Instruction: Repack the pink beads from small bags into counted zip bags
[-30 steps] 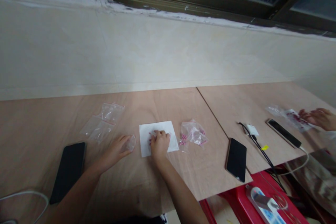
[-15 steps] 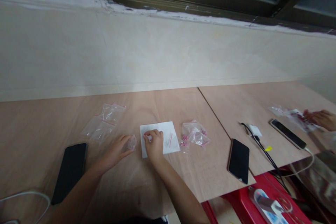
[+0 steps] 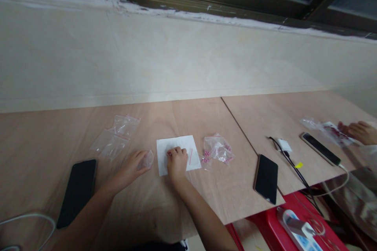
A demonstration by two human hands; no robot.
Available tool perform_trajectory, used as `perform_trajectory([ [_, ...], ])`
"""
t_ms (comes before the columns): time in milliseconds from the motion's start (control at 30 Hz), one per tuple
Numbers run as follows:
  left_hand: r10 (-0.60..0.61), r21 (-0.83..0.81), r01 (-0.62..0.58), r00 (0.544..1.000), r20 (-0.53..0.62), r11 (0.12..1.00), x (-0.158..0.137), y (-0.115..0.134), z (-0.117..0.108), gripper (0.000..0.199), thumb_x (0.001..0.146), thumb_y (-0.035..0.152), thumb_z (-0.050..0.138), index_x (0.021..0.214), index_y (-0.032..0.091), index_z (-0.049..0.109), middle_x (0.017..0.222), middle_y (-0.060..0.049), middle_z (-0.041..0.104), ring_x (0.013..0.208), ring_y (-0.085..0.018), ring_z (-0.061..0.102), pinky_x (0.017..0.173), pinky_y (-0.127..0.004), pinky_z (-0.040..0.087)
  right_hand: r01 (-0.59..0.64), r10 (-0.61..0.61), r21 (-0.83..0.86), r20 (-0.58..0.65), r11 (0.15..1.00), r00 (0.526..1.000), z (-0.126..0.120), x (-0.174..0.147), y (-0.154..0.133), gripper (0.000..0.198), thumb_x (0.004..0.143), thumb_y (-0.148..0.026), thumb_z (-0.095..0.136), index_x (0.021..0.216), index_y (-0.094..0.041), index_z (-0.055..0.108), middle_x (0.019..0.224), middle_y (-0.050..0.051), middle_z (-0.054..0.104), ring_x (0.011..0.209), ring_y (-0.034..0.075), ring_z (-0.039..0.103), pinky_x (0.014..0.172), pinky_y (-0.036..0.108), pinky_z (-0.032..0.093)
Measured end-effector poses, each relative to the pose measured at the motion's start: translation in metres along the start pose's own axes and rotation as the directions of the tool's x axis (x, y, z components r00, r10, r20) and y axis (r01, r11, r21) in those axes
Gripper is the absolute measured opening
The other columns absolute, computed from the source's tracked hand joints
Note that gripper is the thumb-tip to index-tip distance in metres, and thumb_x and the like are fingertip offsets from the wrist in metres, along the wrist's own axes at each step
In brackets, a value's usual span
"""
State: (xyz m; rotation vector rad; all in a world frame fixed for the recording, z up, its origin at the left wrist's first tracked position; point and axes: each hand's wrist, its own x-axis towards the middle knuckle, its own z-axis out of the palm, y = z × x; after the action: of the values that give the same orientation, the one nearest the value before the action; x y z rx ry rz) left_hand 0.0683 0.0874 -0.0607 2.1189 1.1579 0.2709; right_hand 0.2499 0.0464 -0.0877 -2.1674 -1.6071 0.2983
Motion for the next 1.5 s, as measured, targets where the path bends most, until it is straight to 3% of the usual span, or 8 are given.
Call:
perform_trajectory([
  [233,-0.013,0.046,0.012,1.000,0.014,0.999,0.003,-0.002,0.003,0.041,0.074,0.027,0.061,0.113,0.018,0.050,0.109,-0.009,0.057,0.104,-0.024,0.052,0.091,-0.037,0.040,-0.089,0.093,-0.119,0.023,0.989,0.995,0.000,-0.002,-0.006,0.013,0.078,-0.020,0.056,0.083,-0.020,0.068,0.088,0.009,0.063,0.087,0.024,0.046,0.070,0.033,0.029],
  [567,0.004,0.037,-0.004,1.000,0.008,0.999,0.002,-0.004,0.001,0.037,0.077,0.029,0.058,0.112,0.019,0.051,0.110,-0.009,0.057,0.102,-0.024,0.052,0.090,-0.038,0.040,-0.069,0.067,-0.122,-0.018,0.990,0.998,0.000,0.005,0.010,0.013,0.078,-0.026,0.058,0.073,-0.020,0.068,0.082,0.008,0.063,0.082,0.023,0.046,0.068,0.033,0.027],
  [667,0.000,0.032,-0.001,1.000,0.007,0.999,0.003,-0.002,0.002,0.037,0.077,0.029,0.058,0.112,0.018,0.051,0.109,-0.009,0.057,0.102,-0.024,0.052,0.089,-0.038,0.040,-0.058,0.055,-0.049,-0.052,0.997,0.997,-0.002,0.006,0.010,0.017,0.080,-0.027,0.056,0.070,-0.019,0.067,0.079,0.007,0.063,0.080,0.021,0.046,0.069,0.032,0.029],
  [767,0.009,0.008,-0.009,1.000,-0.005,1.000,0.004,0.003,0.003,0.037,0.076,0.029,0.058,0.111,0.020,0.051,0.109,-0.008,0.058,0.102,-0.023,0.052,0.090,-0.038,0.040,-0.015,0.030,0.150,-0.100,0.989,0.995,-0.008,0.001,-0.004,0.017,0.081,-0.027,0.055,0.072,-0.018,0.066,0.077,0.005,0.063,0.079,0.019,0.048,0.071,0.030,0.032],
  [933,0.036,-0.024,-0.036,0.999,0.010,0.999,0.006,0.010,0.004,0.032,0.077,0.029,0.057,0.107,0.019,0.053,0.106,-0.007,0.059,0.100,-0.022,0.053,0.088,-0.037,0.040,0.100,-0.090,0.375,-0.042,0.922,0.995,-0.013,-0.011,-0.030,0.016,0.082,-0.027,0.054,0.075,-0.021,0.067,0.078,0.003,0.062,0.078,0.017,0.051,0.077,0.031,0.033],
  [1033,0.018,0.009,-0.018,1.000,0.004,1.000,0.004,0.009,0.002,0.033,0.077,0.030,0.058,0.108,0.019,0.053,0.105,-0.008,0.059,0.099,-0.023,0.053,0.087,-0.036,0.041,0.036,-0.023,0.296,-0.047,0.954,0.999,-0.011,-0.010,-0.020,0.018,0.084,-0.025,0.051,0.083,-0.019,0.068,0.081,0.005,0.062,0.081,0.017,0.050,0.077,0.030,0.033],
  [1200,-0.019,0.049,0.018,1.000,0.009,0.999,0.002,0.003,0.000,0.037,0.077,0.029,0.058,0.111,0.017,0.051,0.109,-0.010,0.057,0.101,-0.024,0.052,0.089,-0.037,0.040,-0.031,0.031,-0.021,0.002,0.999,1.000,-0.006,-0.003,0.013,0.013,0.076,-0.019,0.058,0.080,-0.020,0.070,0.086,0.008,0.062,0.085,0.021,0.047,0.076,0.032,0.031],
  [1500,-0.014,0.043,0.014,1.000,0.000,0.999,0.002,0.007,0.003,0.037,0.075,0.030,0.058,0.110,0.020,0.052,0.105,-0.008,0.059,0.099,-0.025,0.054,0.088,-0.038,0.041,-0.004,0.005,-0.073,0.004,0.997,1.000,-0.002,-0.001,0.008,0.013,0.079,-0.024,0.056,0.081,-0.021,0.069,0.087,0.007,0.063,0.084,0.022,0.046,0.074,0.033,0.029],
])
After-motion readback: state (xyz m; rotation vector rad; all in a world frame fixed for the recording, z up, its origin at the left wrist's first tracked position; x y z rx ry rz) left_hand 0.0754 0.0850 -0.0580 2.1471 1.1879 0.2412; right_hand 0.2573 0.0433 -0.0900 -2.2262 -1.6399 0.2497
